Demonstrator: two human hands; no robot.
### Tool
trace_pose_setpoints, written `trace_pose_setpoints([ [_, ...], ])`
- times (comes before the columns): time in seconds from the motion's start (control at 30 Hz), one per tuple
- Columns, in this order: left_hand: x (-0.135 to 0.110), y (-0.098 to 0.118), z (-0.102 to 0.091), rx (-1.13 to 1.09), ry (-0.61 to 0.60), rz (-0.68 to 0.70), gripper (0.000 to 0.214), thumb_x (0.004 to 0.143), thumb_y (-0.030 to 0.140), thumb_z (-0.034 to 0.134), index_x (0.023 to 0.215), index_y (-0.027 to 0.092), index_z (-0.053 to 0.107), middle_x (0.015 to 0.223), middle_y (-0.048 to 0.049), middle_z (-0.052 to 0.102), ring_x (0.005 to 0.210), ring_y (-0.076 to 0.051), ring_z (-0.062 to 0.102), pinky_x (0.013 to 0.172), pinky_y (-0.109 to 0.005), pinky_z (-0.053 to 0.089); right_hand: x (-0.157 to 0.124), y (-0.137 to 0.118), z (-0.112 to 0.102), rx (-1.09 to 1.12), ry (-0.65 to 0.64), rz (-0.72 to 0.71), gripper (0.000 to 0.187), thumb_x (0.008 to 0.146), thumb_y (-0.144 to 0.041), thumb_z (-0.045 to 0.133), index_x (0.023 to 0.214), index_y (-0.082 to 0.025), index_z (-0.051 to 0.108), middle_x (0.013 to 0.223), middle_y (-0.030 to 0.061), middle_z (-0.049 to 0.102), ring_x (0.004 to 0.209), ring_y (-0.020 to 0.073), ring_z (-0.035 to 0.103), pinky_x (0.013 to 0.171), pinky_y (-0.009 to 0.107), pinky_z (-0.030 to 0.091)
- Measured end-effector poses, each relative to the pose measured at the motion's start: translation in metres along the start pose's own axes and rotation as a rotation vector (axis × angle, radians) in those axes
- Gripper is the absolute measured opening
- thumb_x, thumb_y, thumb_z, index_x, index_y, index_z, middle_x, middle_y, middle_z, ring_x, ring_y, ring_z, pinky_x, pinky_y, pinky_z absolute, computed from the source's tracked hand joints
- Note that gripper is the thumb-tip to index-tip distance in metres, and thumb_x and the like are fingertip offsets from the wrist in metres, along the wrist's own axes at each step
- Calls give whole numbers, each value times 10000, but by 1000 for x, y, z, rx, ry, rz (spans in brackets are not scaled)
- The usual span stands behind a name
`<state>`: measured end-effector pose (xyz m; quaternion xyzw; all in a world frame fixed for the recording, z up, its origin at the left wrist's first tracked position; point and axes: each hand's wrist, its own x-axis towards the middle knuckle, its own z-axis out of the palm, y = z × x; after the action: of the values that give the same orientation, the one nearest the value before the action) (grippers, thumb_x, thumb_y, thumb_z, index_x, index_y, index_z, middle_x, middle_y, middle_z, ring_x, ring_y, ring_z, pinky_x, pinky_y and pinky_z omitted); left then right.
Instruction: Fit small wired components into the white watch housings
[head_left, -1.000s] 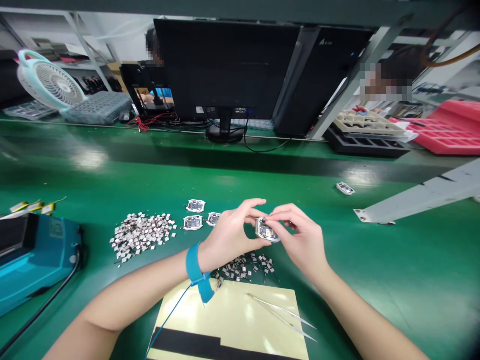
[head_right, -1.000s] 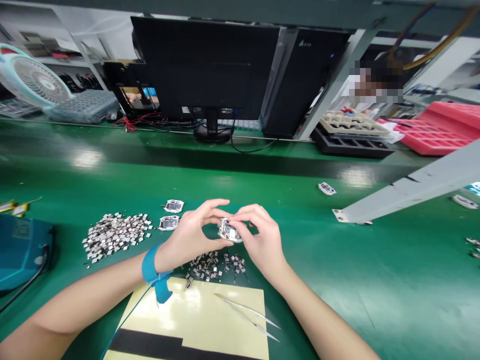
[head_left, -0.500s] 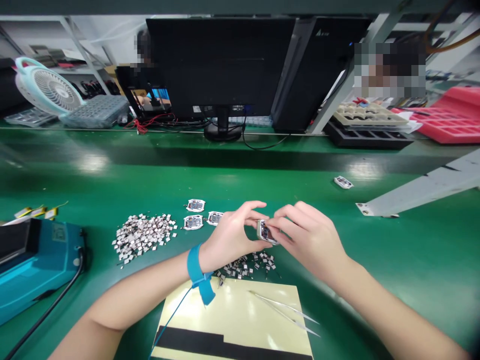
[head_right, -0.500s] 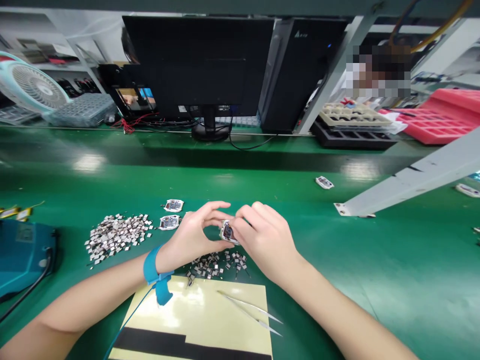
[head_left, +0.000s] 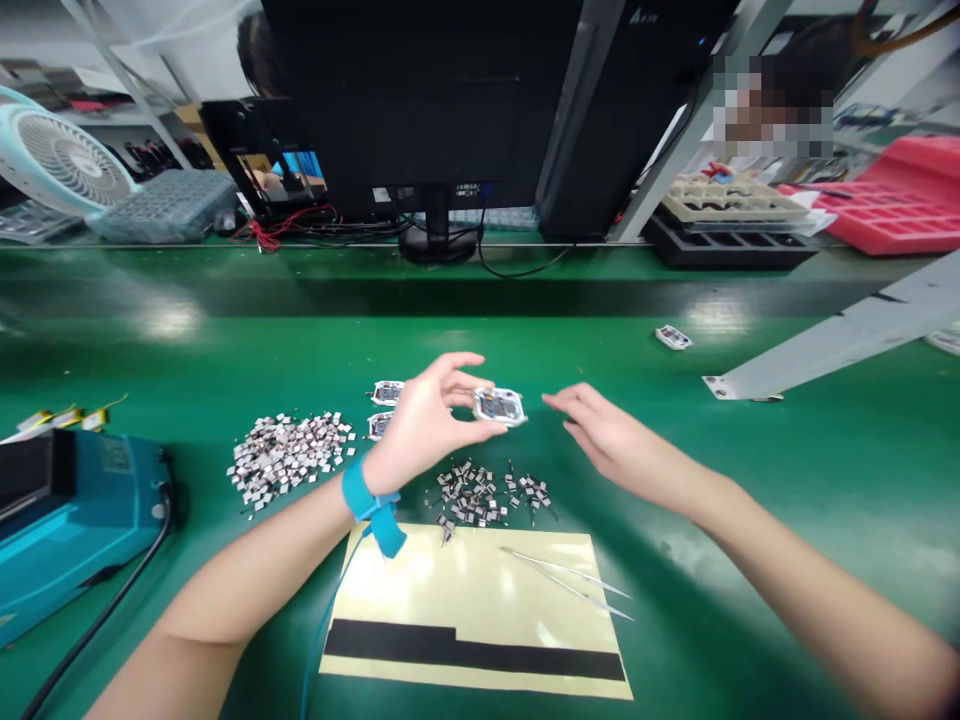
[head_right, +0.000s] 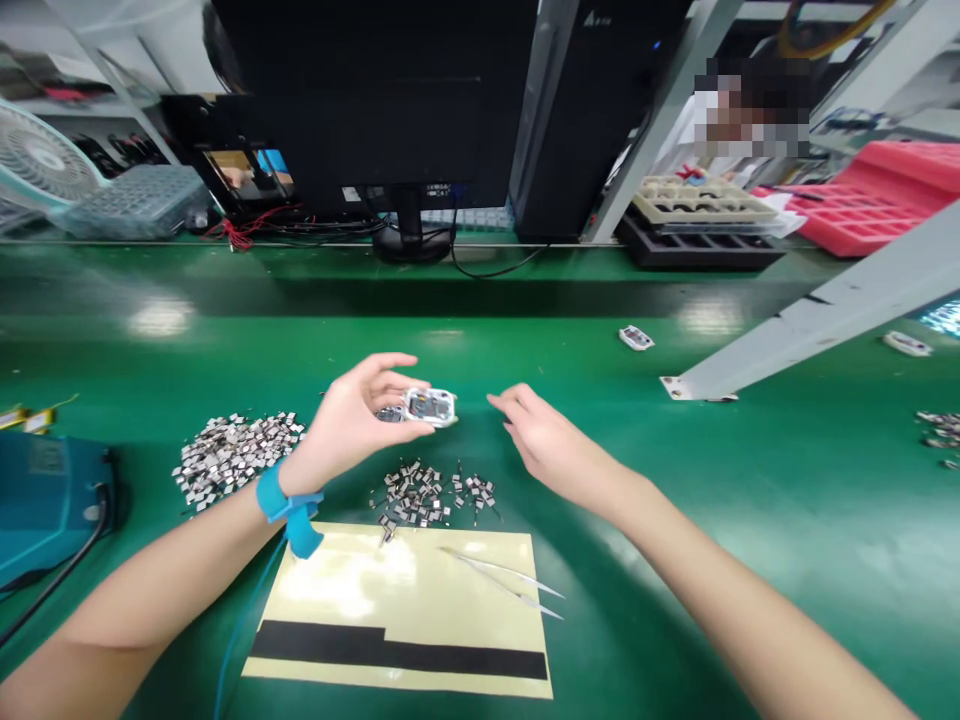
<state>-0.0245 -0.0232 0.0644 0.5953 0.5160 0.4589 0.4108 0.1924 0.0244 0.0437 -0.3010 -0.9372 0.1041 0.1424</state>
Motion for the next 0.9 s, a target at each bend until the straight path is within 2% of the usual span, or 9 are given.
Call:
trace_pose_setpoints([
  [0.13,4,8,-16,-43,97,8,621,537,181,742,1072,133,431,942,-71,632,830,-165,621,777,-292,522,-34,13,40,-33,45,99,339,846,-165,322,1164,-112,426,988,130,473,906,173,534,759,334,496],
  [0.23,1,15,-18,-27,109,35,611,546,157,737,1075,131,434,944,-64,632,823,-154,621,780,-273,523,-55,-3,40,-64,84,141,357,825,-304,439,1123,-110,459,1084,160,440,1030,240,476,829,410,453],
  [0.33,-6,23,-16,-6,87,85,595,562,157,733,1078,144,438,956,-55,629,838,-148,615,801,-268,519,-75,-27,26,-45,-134,141,296,716,-396,588,890,-160,550,877,60,522,701,150,579,597,276,505],
  [0.43,-16,32,-14,17,66,156,591,588,164,723,1099,168,426,979,-43,623,911,-154,595,846,-265,503,-88,-45,25,-184,-297,71,163,677,-267,640,679,-162,516,662,3,520,477,126,543,411,235,442],
  [0.5,-23,38,-13,22,57,185,584,606,172,715,1108,183,417,997,-39,617,938,-158,586,852,-263,503,-91,-50,32,-352,-215,-38,75,701,-123,552,657,-157,500,659,24,538,441,135,536,367,238,411],
  [0.57,-28,43,-13,29,51,193,573,617,184,710,1109,197,417,1005,-35,615,944,-162,586,843,-260,509,-91,-52,42,-490,-67,-108,154,690,-25,420,740,-135,515,769,86,566,514,166,573,350,241,393],
  [0.73,-35,49,-15,37,39,222,556,624,177,703,1105,200,426,982,-26,619,934,-159,588,841,-255,510,-84,-53,57,-447,55,-122,250,739,-6,271,654,-155,453,666,83,549,476,177,556,319,243,342],
  [0.8,-37,50,-16,33,26,229,560,627,176,701,1114,200,425,989,-29,616,928,-157,588,840,-253,509,-79,-52,48,-428,50,-151,265,787,-36,258,630,-170,424,581,44,535,413,151,526,331,234,355],
  [0.9,-43,53,-19,13,17,240,585,620,169,710,1125,220,419,994,-22,614,955,-159,578,823,-227,512,-76,-49,12,-304,17,-65,226,863,-143,265,700,-177,417,460,-37,465,320,79,445,320,165,338],
])
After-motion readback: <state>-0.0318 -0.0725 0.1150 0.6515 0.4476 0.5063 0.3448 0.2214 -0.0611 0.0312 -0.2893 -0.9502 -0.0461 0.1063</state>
